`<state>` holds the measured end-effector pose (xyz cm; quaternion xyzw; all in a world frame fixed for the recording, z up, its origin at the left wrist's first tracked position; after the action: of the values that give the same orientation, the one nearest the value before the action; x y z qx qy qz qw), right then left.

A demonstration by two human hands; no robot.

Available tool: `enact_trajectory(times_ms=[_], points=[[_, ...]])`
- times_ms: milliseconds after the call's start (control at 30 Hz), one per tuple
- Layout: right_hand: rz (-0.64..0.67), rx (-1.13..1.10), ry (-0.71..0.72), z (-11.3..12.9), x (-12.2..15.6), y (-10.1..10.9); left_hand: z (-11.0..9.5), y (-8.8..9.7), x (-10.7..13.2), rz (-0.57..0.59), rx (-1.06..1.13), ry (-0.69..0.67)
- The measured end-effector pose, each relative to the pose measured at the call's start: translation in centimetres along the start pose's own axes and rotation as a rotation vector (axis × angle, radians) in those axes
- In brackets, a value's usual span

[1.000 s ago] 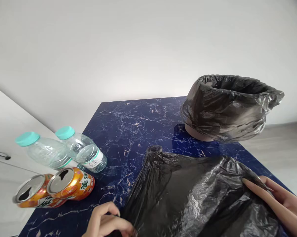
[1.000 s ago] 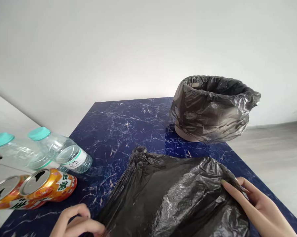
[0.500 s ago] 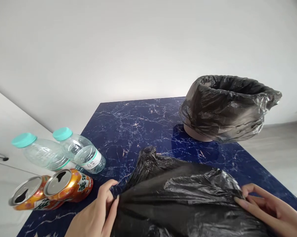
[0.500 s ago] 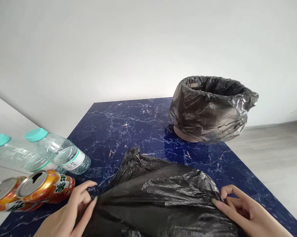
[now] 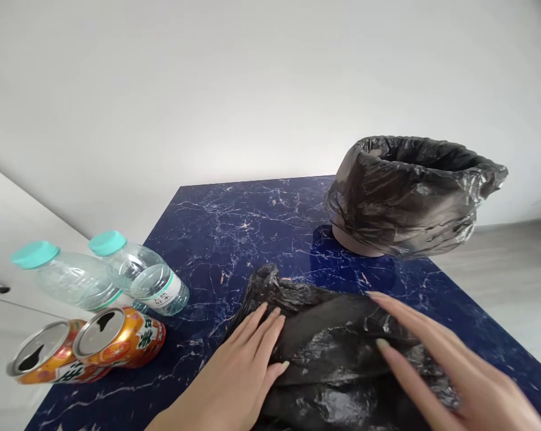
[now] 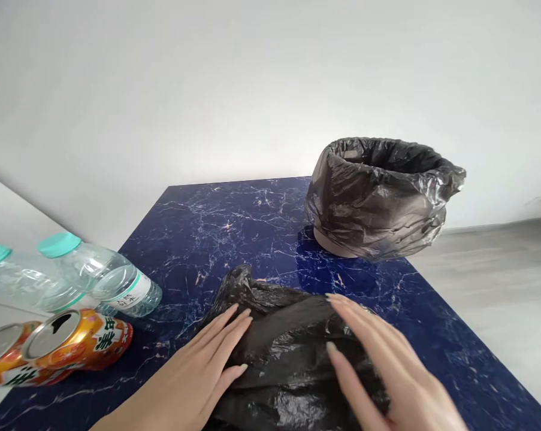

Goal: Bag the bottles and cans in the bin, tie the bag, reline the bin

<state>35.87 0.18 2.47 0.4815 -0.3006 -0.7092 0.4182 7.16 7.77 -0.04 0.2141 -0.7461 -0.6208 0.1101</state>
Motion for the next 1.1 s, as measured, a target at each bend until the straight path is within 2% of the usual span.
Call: enact_trajectory(times_ms=[67, 133, 300, 367, 467, 567, 667, 767, 867, 967, 1100], points=[[0.057, 0.092, 0.159, 1.5, 0.3, -1.8, 0.8, -0.9, 0.3, 0.032, -0.003, 0.036], [0.104, 0.181, 0.234, 1.4, 0.8, -3.9, 1.8, -1.4, 1.1, 0.034, -0.019, 0.07], [0.171, 0.227, 0.226, -1.3, 2.3, -7.5, 4.2, -2.3, 3.0, -0.007, -0.086, 0.151], [0.202, 0.206, 0.201, -1.9, 2.5, -7.9, 4.6, -2.2, 3.4, -0.026, -0.092, 0.163], [0.236, 0.167, 0.178, -1.8, 2.0, -7.1, 4.0, -1.2, 3.4, -0.072, -0.105, 0.156], [0.188, 0.105, 0.173, -0.3, 1.2, -5.4, 2.3, 0.0, 2.7, -0.113, -0.122, 0.106], [0.133, 0.056, 0.189, 1.6, 0.8, -4.7, 0.7, 0.1, 1.7, -0.137, -0.101, -0.024], [0.133, 0.068, 0.304, 3.5, 1.1, -5.8, 0.4, -0.8, 1.2, -0.131, -0.104, -0.091], [0.139, 0.127, 0.404, 4.4, 1.6, -7.7, 0.9, -1.5, 1.5, -0.092, -0.13, -0.041], [0.14, 0.19, 0.404, 4.2, 1.9, -9.1, 1.2, -1.2, 2.6, -0.072, -0.125, -0.027], [0.143, 0.232, 0.4, 3.8, 1.8, -9.6, 1.4, -0.2, 5.4, -0.052, -0.184, -0.035]])
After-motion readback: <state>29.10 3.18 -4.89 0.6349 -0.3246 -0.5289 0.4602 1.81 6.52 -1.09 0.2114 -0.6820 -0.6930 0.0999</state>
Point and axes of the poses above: each hand's wrist, its own x-axis away from the middle knuckle, its own y-axis out of the back of the hand, z = x × y, the point moved 4 cm from there along -x, towards the middle knuckle, and after that the axes turned 14 degrees about -y, right-handed, at the moved point
